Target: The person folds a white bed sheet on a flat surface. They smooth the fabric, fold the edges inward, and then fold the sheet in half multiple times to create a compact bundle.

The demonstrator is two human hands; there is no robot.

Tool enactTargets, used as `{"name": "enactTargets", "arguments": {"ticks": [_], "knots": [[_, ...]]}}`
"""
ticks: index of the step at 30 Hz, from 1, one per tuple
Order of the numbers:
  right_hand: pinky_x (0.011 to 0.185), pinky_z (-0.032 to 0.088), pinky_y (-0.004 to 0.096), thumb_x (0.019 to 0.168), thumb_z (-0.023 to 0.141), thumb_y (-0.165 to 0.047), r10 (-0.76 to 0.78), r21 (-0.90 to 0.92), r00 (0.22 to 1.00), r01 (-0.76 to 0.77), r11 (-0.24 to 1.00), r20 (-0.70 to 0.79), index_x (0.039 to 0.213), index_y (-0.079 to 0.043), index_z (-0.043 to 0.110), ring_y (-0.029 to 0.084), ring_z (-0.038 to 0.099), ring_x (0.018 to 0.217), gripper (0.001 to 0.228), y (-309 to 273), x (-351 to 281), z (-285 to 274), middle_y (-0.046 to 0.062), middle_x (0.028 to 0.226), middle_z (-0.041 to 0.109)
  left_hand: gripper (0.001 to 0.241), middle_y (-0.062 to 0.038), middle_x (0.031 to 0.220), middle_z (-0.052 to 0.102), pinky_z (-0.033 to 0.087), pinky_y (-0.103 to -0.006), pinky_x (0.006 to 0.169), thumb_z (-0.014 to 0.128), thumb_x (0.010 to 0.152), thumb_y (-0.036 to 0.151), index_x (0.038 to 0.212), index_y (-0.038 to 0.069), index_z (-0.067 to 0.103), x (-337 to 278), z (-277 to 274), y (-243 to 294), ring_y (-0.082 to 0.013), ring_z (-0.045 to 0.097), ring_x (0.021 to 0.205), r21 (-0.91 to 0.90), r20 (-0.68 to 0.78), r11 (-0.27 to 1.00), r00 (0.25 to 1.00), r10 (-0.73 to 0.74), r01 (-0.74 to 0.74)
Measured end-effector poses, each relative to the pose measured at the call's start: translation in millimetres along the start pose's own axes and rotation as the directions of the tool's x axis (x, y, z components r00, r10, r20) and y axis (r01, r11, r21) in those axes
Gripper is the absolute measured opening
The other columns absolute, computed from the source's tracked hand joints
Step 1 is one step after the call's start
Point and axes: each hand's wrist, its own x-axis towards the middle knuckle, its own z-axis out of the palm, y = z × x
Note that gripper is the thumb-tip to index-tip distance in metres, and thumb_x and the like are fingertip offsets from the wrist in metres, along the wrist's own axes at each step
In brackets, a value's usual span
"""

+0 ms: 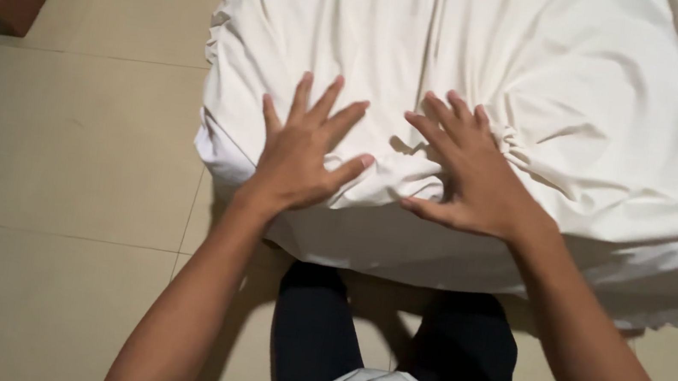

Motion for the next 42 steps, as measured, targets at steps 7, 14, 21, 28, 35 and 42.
{"name": "enactTargets", "arguments": {"ticks": [7,14,21,28,35,42], "knots": [[0.118,0.014,0.065,0.069,0.081,-0.048,0.205,-0.187,0.979,-0.199,0.962,0.017,0.155,-0.021,0.038,0.050,0.006,0.152,0.100,42,-67,-31,0.022,0.167,0.015,0.095,-0.014,0.165,0.026,0.004,-0.0846,0.108,0.069,0.071,0.077,0.152,0.033,0.044,5,10,86,-0.0471,0.013,0.153,-0.008,0.090,0.972,0.968,0.234,-0.235],[0.121,0.023,0.066,0.068,0.077,-0.011,0.282,-0.112,0.937,-0.309,0.944,-0.207,0.117,-0.011,0.062,0.047,0.025,0.155,0.051,95,-113,-53,0.014,0.164,0.038,0.080,-0.015,0.160,0.033,0.018,-0.0856,0.105,0.083,0.076,0.049,0.147,0.031,0.052,47,41,135,-0.0509,0.024,0.148,0.061,-0.088,0.923,0.919,0.385,-0.380],[0.123,0.034,0.063,0.088,0.072,-0.009,0.390,-0.084,0.867,-0.434,0.897,-0.311,0.113,-0.012,0.065,0.037,0.046,0.150,0.026,138,-104,-66,0.006,0.153,0.055,0.029,-0.004,0.138,0.061,0.016,-0.0818,0.110,0.077,0.085,0.030,0.113,0.024,0.074,110,70,138,-0.0376,0.040,0.143,-0.023,-0.099,0.921,0.917,0.386,-0.389],[0.105,0.021,0.081,0.068,0.082,-0.020,0.191,-0.313,0.918,-0.306,0.899,-0.347,0.132,0.003,0.056,0.055,0.030,0.142,0.074,98,-52,-61,0.031,0.150,0.045,0.030,-0.002,0.129,0.067,0.014,-0.0810,0.113,0.074,0.091,0.028,0.117,0.012,0.073,131,97,123,-0.0273,0.052,0.134,-0.320,-0.136,0.917,0.969,0.204,-0.238],[0.115,0.011,0.084,0.082,0.087,-0.020,0.258,-0.301,0.868,-0.403,0.864,-0.424,0.099,0.000,0.061,0.052,0.029,0.154,0.038,115,-44,-50,0.027,0.150,0.045,0.058,-0.021,0.150,0.044,0.012,-0.0854,0.104,0.085,0.068,0.029,0.117,0.006,0.066,106,69,142,-0.0464,0.037,0.137,0.008,-0.271,0.941,0.905,0.328,-0.339],[0.102,0.004,0.088,0.074,0.091,-0.027,0.049,-0.342,0.847,-0.266,0.901,-0.530,0.096,-0.002,0.065,0.061,0.031,0.143,0.042,86,-33,-47,0.030,0.143,0.051,0.039,-0.016,0.153,0.045,0.013,-0.0838,0.111,0.083,0.066,0.011,0.100,0.010,0.064,95,64,140,-0.0415,0.039,0.142,0.224,-0.278,0.942,0.910,0.309,-0.251]]}}
